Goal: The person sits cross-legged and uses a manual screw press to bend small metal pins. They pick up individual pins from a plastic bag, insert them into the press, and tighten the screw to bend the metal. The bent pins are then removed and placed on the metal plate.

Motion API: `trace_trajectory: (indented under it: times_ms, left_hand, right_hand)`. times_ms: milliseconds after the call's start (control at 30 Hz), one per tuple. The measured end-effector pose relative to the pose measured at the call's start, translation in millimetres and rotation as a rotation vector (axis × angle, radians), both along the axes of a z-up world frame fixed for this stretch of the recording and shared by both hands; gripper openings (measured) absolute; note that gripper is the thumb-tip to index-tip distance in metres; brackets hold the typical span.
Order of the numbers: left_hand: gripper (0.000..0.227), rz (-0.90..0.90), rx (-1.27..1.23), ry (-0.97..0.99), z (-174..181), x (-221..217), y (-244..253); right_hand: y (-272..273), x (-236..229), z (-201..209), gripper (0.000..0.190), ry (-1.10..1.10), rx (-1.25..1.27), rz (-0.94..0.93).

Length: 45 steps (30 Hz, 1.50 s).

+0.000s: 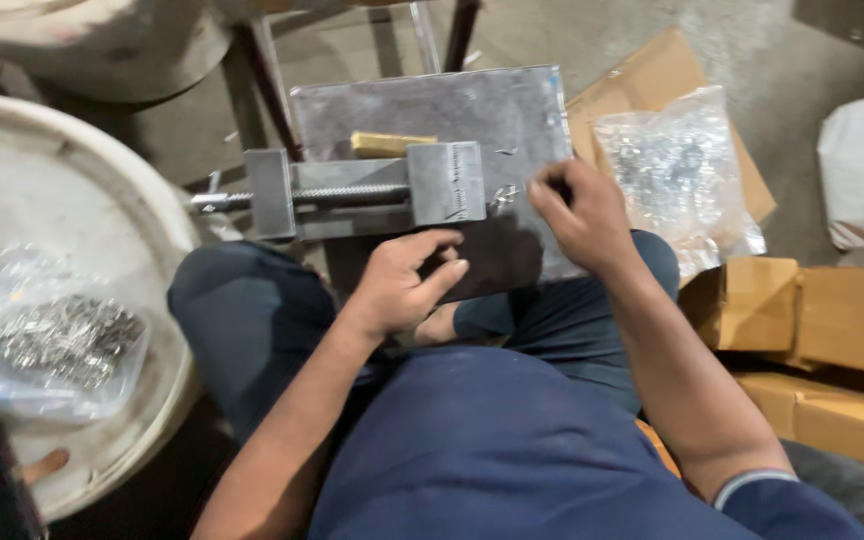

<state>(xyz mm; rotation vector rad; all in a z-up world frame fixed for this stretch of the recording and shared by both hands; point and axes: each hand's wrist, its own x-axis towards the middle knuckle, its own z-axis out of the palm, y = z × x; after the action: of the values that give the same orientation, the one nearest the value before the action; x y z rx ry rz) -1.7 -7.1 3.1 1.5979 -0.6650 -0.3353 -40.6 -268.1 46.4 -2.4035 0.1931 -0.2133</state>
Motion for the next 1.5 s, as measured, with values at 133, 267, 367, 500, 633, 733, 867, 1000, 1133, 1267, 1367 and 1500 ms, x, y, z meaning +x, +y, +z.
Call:
trace_trajectory:
  times_ms: [133,267,367,500,633,733,867,1000,1133,1267,1367,1500]
  left_hand:
    - [0.039,-0.015,0.023,-0.159,-3,-3,0]
    - [0.014,-0.061,0.026,-0.262,-10,-2,-2]
    - [0.013,-0.069,0.013,-0.208,-12,-1,0]
    - [0.015,-0.102,0.007,-0.155,-14,1,1]
    - [0.016,-0.112,0.006,-0.092,-13,2,4]
    - [0.016,-0.136,-0.107,-0.039,-11,3,5]
    - [0.014,-0.148,-0.169,0.222,-8,0,7]
    - [0.011,-0.103,-0.138,0.226,-8,1,6]
    - [0.012,-0.096,-0.142,0.251,-8,1,6]
    - [0.012,-0.113,-0.155,0.248,-6,2,7]
    - [0.011,-0.156,-0.163,0.234,-6,2,8]
    - [0.012,-0.197,-0.163,0.197,-7,3,8]
  right_hand:
    - [35,-41,-8,0.012,0.426,0.945,-0.019]
    - [55,-44,-24,0.012,0.487,1.194,-0.071]
    - [62,-42,-24,0.013,0.412,1.229,-0.029]
    - [62,-39,-9,0.017,-0.016,0.422,0.284]
    - [63,-33,7,0.012,-0.182,0.107,0.367]
    - [68,-27,18,0.021,-0.286,0.048,0.31]
    - [71,-18,30,0.025,-0.306,-0.089,0.247]
    - [72,-12,30,0.025,-0.352,-0.227,0.293]
    - [73,-11,27,0.022,-0.354,-0.224,0.287]
    - [73,-15,27,0.02,-0.336,-0.155,0.256]
    - [74,-20,28,0.019,-0.298,-0.064,0.299]
    - [72,-22,28,0.014,-0.183,-0.005,0.388]
